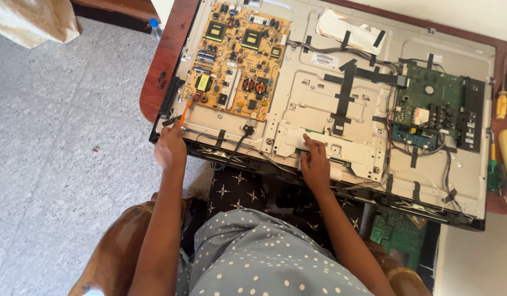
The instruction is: The person uses an orange plastic tool to point at and probe various components on a disassembled television circuit board. They move the tool across capacitors, transformers, and connectors while stabilizing the board with their other hand.
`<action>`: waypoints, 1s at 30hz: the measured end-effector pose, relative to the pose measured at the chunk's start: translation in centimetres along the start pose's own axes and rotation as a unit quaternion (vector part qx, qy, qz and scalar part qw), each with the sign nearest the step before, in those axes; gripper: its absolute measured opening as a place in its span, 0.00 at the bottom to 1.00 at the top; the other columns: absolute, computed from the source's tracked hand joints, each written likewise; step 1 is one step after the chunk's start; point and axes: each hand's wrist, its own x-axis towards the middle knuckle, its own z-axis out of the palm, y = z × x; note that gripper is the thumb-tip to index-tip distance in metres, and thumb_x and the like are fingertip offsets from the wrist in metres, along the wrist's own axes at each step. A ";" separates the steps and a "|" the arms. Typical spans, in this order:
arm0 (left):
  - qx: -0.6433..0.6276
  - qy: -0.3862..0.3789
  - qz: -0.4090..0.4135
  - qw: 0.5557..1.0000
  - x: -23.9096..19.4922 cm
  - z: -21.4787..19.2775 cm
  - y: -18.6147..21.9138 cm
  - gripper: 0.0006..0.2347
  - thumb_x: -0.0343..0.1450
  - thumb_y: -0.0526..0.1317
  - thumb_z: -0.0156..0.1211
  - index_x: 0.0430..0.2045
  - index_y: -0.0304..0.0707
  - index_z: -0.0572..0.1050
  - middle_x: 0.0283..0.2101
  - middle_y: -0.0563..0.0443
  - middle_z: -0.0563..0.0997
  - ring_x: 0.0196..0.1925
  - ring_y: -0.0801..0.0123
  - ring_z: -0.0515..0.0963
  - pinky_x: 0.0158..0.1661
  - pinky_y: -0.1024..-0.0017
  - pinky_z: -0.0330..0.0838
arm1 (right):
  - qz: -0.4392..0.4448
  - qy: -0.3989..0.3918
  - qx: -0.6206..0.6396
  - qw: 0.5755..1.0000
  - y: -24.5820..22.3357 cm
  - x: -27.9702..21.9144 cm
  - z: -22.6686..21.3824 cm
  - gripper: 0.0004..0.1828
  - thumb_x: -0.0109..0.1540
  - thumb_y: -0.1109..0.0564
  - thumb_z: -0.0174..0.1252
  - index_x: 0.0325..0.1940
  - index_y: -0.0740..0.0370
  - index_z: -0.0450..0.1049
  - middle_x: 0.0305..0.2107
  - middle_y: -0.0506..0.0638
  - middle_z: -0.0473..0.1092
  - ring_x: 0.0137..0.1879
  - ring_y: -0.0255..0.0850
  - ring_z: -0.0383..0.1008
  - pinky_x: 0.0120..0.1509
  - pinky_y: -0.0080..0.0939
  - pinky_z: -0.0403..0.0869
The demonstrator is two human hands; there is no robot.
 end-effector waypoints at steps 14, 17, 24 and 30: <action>0.009 0.038 0.019 0.999 1.6 0.9 1.6 0.14 0.75 0.38 0.56 0.57 0.52 0.77 0.43 0.49 0.81 0.33 0.60 0.84 0.31 0.64 0.81 | -0.013 0.007 -0.002 1.000 -0.1 -0.1 0.0 0.30 0.64 0.63 0.57 0.71 0.51 0.66 0.52 0.54 0.68 0.36 0.40 0.76 0.42 0.44 0.75; 0.000 0.040 0.027 0.999 2.2 1.6 1.2 0.15 0.76 0.38 0.57 0.57 0.52 0.77 0.45 0.49 0.81 0.33 0.60 0.84 0.31 0.66 0.81 | 0.000 -0.004 -0.004 1.000 0.0 -0.1 0.2 0.29 0.65 0.63 0.56 0.71 0.51 0.66 0.52 0.54 0.68 0.34 0.41 0.75 0.40 0.44 0.75; -0.003 0.060 0.052 0.997 1.2 1.9 0.8 0.15 0.75 0.38 0.58 0.56 0.54 0.78 0.43 0.49 0.81 0.37 0.53 0.85 0.35 0.59 0.79 | -0.007 0.000 -0.008 1.000 -0.1 0.0 0.0 0.29 0.65 0.62 0.56 0.71 0.51 0.66 0.52 0.54 0.68 0.35 0.42 0.75 0.41 0.45 0.75; 0.009 0.050 0.066 0.997 2.3 1.5 1.6 0.14 0.76 0.40 0.54 0.56 0.53 0.78 0.44 0.48 0.80 0.37 0.50 0.84 0.35 0.56 0.79 | 0.009 -0.007 -0.006 1.000 -0.2 -0.1 0.0 0.29 0.65 0.62 0.56 0.71 0.49 0.65 0.53 0.54 0.67 0.36 0.43 0.76 0.42 0.45 0.76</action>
